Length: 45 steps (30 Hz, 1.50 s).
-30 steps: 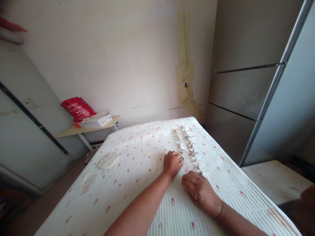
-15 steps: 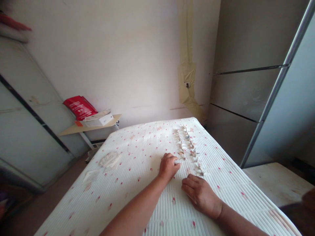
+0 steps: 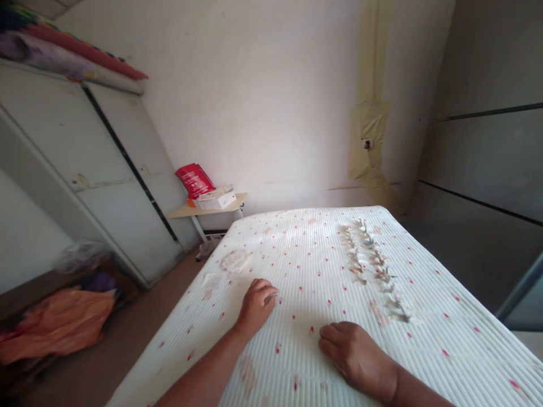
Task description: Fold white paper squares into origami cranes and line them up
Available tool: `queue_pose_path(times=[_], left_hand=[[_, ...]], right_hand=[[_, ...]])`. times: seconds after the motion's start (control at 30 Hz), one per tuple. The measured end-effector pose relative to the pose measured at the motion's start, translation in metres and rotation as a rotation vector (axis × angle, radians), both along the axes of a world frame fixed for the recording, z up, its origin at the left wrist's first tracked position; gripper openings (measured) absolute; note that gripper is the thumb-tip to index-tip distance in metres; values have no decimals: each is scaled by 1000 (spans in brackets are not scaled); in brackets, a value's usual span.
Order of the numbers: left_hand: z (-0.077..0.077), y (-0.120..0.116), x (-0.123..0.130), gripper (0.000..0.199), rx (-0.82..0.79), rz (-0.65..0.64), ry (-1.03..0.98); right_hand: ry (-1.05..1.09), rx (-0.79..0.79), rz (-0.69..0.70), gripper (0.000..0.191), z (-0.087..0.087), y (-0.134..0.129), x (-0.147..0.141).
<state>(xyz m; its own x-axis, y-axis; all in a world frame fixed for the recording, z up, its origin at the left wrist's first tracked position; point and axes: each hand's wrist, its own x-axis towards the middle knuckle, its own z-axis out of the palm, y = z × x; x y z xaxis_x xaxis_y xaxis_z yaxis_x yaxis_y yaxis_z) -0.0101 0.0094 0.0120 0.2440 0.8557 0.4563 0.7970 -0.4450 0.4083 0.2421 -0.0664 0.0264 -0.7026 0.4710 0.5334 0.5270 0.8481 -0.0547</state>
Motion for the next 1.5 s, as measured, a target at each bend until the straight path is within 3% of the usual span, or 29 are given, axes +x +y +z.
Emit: queue_pose_path(times=[0.2,0.37,0.47,0.63,0.77,1.07,1.5], left_hand=[[4,16,-75,23,103,371,27],[18,45,-101,30,-33,559,249],[26,65,-101,34,-122,581,332],[25,84,-95,40,-207,496,413],[22,84,-94,32,-237,469,455],[24,90,-87,26,-218,548,499],[26,94,-77,36,-174,626,557]], right_hand=[[-130,-1,111,27,-5,23,-63],[-140,50,160,26,-15,40,-111],[-143,38,154,25,-23,46,-124],[-125,-25,108,26,-25,47,-124],[-129,-57,97,28,-21,45,-123],[-137,-69,90,28,-23,46,-124],[-121,-78,97,26,-25,47,-124]])
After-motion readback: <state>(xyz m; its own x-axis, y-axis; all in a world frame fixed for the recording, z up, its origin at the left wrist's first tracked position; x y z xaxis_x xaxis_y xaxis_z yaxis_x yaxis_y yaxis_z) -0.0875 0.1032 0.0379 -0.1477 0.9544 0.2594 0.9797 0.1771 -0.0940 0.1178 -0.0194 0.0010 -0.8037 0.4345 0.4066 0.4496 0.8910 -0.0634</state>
